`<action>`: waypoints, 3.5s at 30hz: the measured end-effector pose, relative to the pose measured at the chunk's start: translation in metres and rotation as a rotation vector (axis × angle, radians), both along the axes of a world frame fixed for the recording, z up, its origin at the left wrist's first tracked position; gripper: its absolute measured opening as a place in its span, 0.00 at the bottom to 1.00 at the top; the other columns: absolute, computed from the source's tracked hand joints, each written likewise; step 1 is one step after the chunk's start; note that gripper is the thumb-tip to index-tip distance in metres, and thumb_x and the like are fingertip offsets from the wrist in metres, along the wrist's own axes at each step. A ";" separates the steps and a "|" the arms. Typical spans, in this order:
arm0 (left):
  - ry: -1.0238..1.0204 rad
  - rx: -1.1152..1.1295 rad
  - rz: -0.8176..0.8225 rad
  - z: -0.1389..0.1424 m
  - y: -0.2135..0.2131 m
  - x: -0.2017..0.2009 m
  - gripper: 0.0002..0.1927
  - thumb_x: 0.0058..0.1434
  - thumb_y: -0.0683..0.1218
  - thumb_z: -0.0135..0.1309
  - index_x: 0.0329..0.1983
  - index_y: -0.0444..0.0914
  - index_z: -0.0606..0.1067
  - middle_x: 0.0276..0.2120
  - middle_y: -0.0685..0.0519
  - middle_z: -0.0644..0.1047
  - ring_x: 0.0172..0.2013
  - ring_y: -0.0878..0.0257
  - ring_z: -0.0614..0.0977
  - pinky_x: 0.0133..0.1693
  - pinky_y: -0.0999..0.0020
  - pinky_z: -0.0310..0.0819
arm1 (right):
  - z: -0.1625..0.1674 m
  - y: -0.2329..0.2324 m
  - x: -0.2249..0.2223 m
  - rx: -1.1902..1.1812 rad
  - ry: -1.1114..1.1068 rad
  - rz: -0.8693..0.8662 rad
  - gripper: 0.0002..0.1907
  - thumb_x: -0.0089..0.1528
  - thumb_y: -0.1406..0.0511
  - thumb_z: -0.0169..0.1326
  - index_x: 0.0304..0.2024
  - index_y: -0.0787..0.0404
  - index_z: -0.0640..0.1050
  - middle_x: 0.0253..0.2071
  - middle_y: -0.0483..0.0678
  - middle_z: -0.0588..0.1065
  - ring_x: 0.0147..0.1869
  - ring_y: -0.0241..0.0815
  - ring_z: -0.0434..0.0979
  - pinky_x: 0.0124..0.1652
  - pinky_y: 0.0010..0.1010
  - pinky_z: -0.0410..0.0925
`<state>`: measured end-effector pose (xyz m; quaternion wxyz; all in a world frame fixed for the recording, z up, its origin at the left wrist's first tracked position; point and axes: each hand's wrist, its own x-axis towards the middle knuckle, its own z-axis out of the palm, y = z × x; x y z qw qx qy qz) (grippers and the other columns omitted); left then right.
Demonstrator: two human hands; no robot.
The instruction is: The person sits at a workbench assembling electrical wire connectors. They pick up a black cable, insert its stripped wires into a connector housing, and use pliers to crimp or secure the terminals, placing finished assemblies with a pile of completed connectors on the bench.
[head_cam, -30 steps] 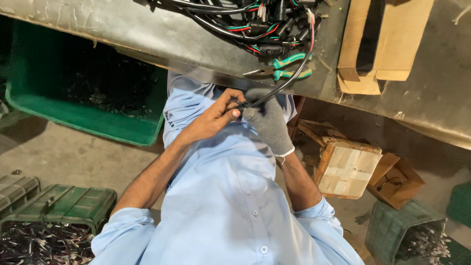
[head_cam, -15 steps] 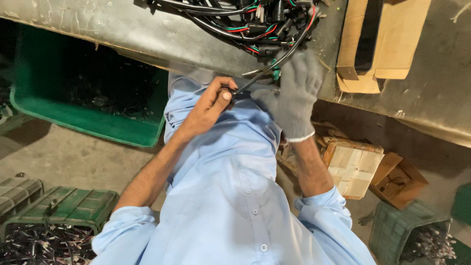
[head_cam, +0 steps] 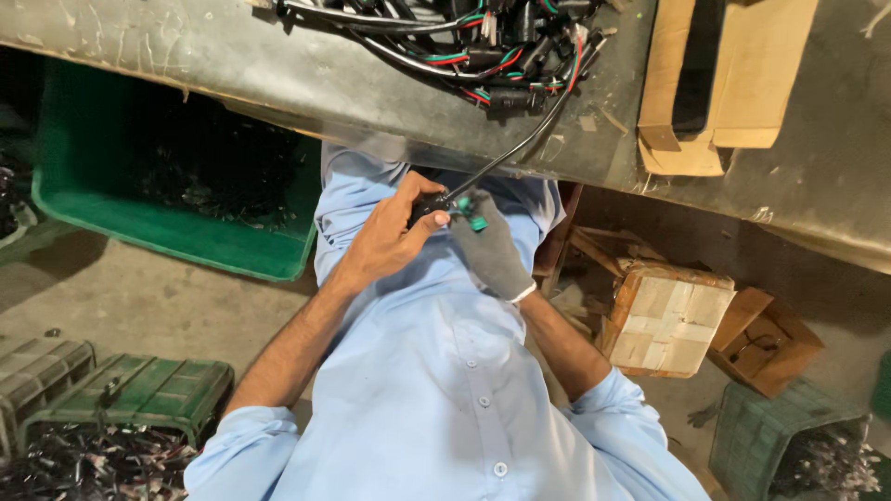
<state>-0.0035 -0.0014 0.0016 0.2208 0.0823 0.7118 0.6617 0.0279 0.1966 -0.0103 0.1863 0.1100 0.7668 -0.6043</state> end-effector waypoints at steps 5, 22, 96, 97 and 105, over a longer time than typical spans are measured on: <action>-0.034 0.077 -0.030 -0.005 0.000 0.003 0.19 0.69 0.49 0.55 0.56 0.34 0.69 0.32 0.50 0.75 0.32 0.65 0.72 0.36 0.67 0.68 | 0.003 0.004 -0.015 0.290 0.289 0.184 0.22 0.59 0.71 0.57 0.56 0.65 0.71 0.50 0.58 0.75 0.52 0.55 0.78 0.49 0.38 0.71; -0.060 0.219 0.013 -0.016 -0.006 0.009 0.20 0.71 0.52 0.54 0.55 0.33 0.67 0.37 0.54 0.75 0.38 0.70 0.76 0.43 0.72 0.72 | 0.006 0.004 -0.017 0.348 0.255 0.242 0.19 0.59 0.69 0.57 0.54 0.61 0.73 0.46 0.58 0.75 0.48 0.59 0.77 0.44 0.42 0.70; 0.554 -0.370 0.121 -0.014 -0.016 -0.014 0.23 0.65 0.53 0.63 0.56 0.35 0.73 0.45 0.45 0.79 0.41 0.47 0.82 0.38 0.56 0.76 | 0.027 -0.022 -0.023 0.393 -0.074 0.286 0.19 0.65 0.57 0.58 0.48 0.64 0.70 0.35 0.58 0.78 0.42 0.60 0.80 0.39 0.46 0.69; 0.524 -0.310 0.115 -0.013 -0.018 -0.014 0.23 0.66 0.53 0.62 0.56 0.35 0.73 0.46 0.45 0.79 0.41 0.48 0.82 0.39 0.58 0.76 | 0.024 -0.021 -0.023 0.412 -0.054 0.310 0.19 0.66 0.57 0.58 0.48 0.65 0.70 0.36 0.58 0.78 0.44 0.61 0.79 0.39 0.47 0.68; -0.022 0.147 -0.038 0.002 -0.022 -0.011 0.18 0.68 0.52 0.58 0.54 0.35 0.73 0.31 0.55 0.74 0.31 0.68 0.71 0.34 0.70 0.66 | 0.022 0.010 -0.030 0.417 0.371 0.430 0.16 0.59 0.62 0.59 0.48 0.63 0.76 0.44 0.57 0.77 0.46 0.58 0.80 0.44 0.41 0.71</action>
